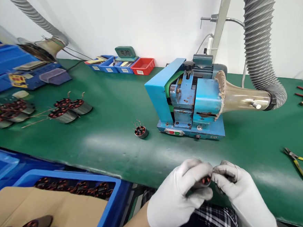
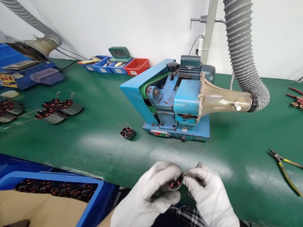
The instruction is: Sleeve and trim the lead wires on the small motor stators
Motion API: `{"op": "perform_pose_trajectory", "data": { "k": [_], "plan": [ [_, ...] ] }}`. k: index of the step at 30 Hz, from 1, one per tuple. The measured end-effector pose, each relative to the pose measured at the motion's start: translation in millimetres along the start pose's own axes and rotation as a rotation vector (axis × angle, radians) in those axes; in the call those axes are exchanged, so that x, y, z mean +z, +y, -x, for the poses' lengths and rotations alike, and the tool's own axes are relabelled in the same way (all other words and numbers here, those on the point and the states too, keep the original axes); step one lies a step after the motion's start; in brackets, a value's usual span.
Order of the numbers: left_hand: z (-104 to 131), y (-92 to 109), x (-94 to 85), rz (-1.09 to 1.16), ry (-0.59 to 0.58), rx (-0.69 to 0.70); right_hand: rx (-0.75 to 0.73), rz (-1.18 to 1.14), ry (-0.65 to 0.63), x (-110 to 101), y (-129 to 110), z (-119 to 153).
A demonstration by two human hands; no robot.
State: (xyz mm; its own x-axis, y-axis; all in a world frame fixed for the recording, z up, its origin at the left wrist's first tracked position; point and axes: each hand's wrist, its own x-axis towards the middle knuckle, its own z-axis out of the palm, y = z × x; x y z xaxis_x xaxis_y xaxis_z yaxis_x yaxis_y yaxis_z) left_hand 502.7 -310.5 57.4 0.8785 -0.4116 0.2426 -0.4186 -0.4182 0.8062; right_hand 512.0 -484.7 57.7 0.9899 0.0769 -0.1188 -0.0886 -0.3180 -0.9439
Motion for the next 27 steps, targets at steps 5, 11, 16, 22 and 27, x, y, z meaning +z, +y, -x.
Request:
{"op": "perform_pose_trajectory", "data": {
  "k": [5, 11, 16, 22, 27],
  "plan": [
    [-1.2, -8.5, 5.4, 0.001, 0.042, 0.005, 0.175, -0.281, -0.034, 3.5, 7.9, 1.0],
    [-3.3, -10.7, 2.7, 0.227, -0.022, -0.065, 0.029, -0.177, 0.029, 7.3, 11.6, -0.7],
    [2.1, -11.1, -1.0, 0.139, 0.026, 0.021, 0.067, -0.167, -0.055, 5.3, 5.0, -2.4],
    [-5.1, -13.4, -7.4, 0.261, -0.222, -0.039, 0.057, -0.058, 0.044, 8.9, 17.7, -0.3],
    [-3.5, -21.8, 10.9, 0.01, -0.05, 0.025, 0.215, -0.197, -0.009, 17.7, 37.4, -5.4]
  ]
}}
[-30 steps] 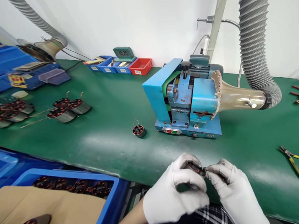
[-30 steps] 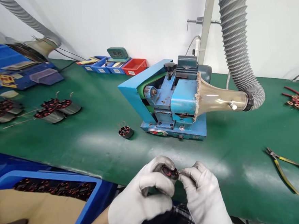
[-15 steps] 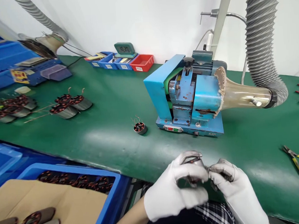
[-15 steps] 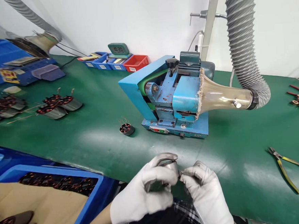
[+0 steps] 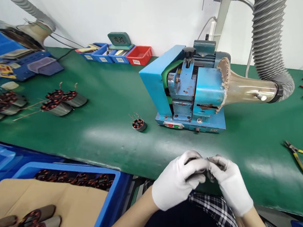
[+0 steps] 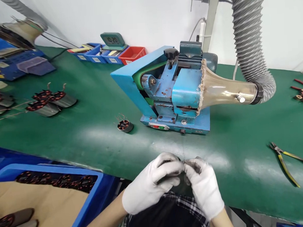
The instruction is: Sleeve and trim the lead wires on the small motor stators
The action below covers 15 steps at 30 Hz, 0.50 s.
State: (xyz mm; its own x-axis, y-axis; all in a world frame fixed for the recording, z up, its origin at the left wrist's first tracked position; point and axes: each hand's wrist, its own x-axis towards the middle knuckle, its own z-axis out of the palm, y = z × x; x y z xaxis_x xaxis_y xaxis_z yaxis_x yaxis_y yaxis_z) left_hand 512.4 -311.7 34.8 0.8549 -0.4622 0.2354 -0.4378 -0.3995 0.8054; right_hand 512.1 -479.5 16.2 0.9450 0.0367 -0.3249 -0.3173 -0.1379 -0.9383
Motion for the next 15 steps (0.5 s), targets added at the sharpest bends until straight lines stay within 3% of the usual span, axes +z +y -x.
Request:
{"op": "perform_pose_trajectory", "data": {
  "k": [3, 5, 7, 9, 12, 15],
  "plan": [
    [7.3, -15.5, 19.2, -0.241, 0.153, 0.024, 0.237, -0.305, -0.195, 4.8, 9.8, -11.8],
    [11.9, -27.6, 27.4, -0.274, 0.186, 0.019, 0.299, -0.307, -0.287, 6.0, 11.9, -21.1],
    [14.4, -38.3, 29.5, -0.252, 0.167, -0.035, 0.269, -0.143, -0.346, 4.8, 8.9, -30.4],
    [14.4, -46.0, 26.5, -0.198, 0.113, -0.113, 0.039, 0.188, -0.386, 1.8, 1.1, -39.2],
    [11.5, -51.8, 18.3, -0.134, 0.034, -0.16, -0.462, 0.823, -0.479, -4.2, -12.7, -50.9],
    [9.5, -54.7, 12.3, -0.115, -0.005, -0.155, -0.657, 1.112, -0.606, -17.8, -19.0, -62.2]
  ]
}}
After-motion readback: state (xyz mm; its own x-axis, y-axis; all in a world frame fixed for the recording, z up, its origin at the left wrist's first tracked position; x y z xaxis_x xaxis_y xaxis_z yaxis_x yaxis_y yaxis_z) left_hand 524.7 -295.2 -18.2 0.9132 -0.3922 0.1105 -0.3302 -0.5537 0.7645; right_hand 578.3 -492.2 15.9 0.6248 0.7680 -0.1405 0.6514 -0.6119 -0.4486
